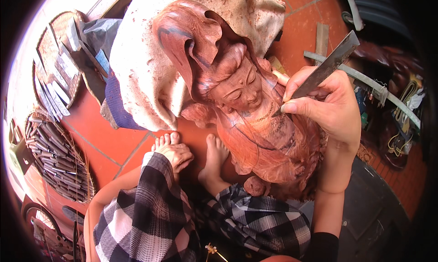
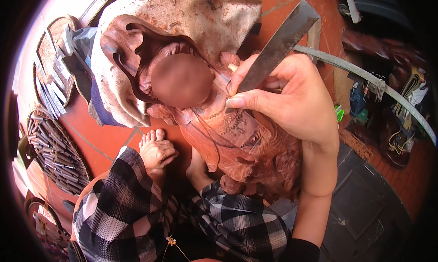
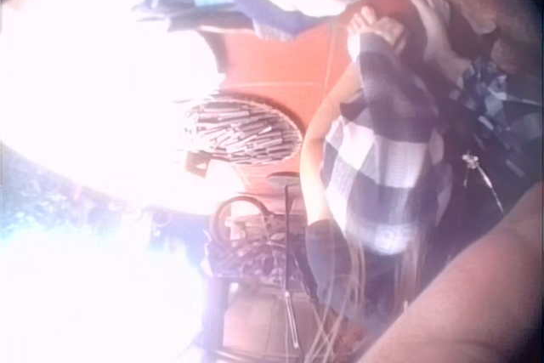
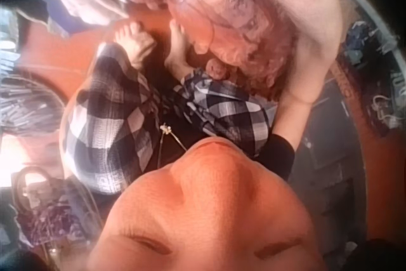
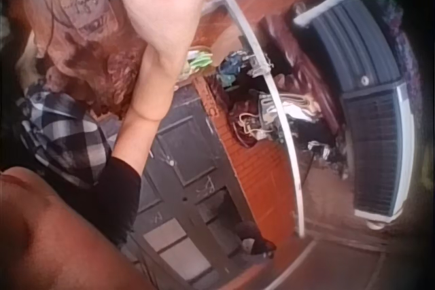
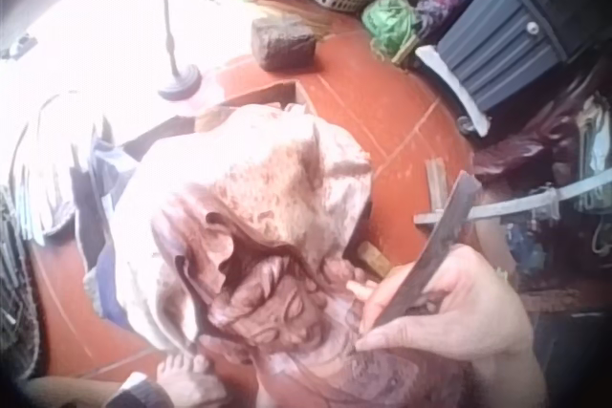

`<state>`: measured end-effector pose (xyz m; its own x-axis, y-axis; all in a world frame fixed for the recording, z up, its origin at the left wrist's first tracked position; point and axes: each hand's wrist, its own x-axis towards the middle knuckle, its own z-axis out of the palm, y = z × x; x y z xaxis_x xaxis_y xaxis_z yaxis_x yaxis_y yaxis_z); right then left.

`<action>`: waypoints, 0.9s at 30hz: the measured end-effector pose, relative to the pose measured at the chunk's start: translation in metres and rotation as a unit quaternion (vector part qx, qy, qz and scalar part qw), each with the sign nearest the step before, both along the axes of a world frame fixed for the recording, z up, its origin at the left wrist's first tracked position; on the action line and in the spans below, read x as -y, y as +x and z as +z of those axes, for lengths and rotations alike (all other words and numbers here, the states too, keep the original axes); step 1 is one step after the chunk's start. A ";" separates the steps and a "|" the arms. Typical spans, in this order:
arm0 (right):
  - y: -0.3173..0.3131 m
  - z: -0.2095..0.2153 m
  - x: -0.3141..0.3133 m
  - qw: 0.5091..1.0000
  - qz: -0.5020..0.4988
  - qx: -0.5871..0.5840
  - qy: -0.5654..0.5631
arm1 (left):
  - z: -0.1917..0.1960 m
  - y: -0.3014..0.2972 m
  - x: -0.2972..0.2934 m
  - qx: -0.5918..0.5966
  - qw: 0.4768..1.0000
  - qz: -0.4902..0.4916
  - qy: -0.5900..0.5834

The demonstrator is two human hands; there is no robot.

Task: The person carves a wooden statue of a seated figure using a chisel and sandpaper. They refine details on the face and torso, then sand the surface and apply a liquid finish.

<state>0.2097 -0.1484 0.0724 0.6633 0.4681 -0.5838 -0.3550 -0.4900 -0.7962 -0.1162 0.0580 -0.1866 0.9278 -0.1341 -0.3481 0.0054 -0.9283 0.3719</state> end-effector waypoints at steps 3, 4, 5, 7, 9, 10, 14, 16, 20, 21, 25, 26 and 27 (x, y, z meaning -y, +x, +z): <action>0.005 -0.005 0.003 0.999 -0.029 -0.020 0.016 | 0.004 0.003 0.000 -0.008 1.000 -0.001 -0.001; 0.002 -0.003 0.002 1.000 -0.019 0.005 0.015 | 0.007 0.006 -0.001 -0.043 0.999 -0.019 -0.008; -0.004 -0.002 0.000 0.999 -0.007 0.028 0.015 | 0.021 0.019 -0.003 -0.080 0.996 -0.036 -0.014; -0.007 -0.004 -0.001 0.999 0.001 0.041 0.022 | 0.016 0.015 -0.004 -0.085 0.995 -0.049 -0.020; -0.004 -0.007 0.003 0.999 -0.009 0.021 0.037 | -0.004 -0.001 -0.006 -0.021 0.999 -0.045 -0.019; -0.002 -0.010 0.005 0.999 -0.015 0.012 0.044 | -0.005 -0.002 -0.005 -0.031 0.998 -0.048 -0.015; -0.011 -0.004 0.000 0.995 0.023 0.091 0.028 | 0.006 0.009 -0.006 -0.078 0.995 -0.045 -0.034; -0.007 -0.006 0.003 0.998 0.013 0.061 0.029 | 0.002 0.004 -0.006 -0.109 0.992 -0.035 -0.051; -0.010 -0.008 0.002 0.997 -0.031 0.060 0.044 | -0.004 0.000 -0.007 -0.068 0.996 -0.046 -0.044; -0.012 -0.008 0.000 0.996 -0.022 0.069 0.044 | -0.011 -0.005 -0.009 -0.063 0.995 -0.059 -0.052; -0.010 -0.008 0.004 0.997 -0.026 0.067 0.038 | -0.020 -0.006 -0.011 -0.077 0.991 -0.082 -0.069; -0.009 -0.010 0.005 0.997 -0.034 0.056 0.040 | -0.005 0.002 -0.003 -0.047 0.997 -0.055 -0.032; -0.011 -0.009 0.003 0.996 -0.018 0.076 0.035 | -0.001 0.004 -0.003 -0.031 0.998 -0.049 -0.022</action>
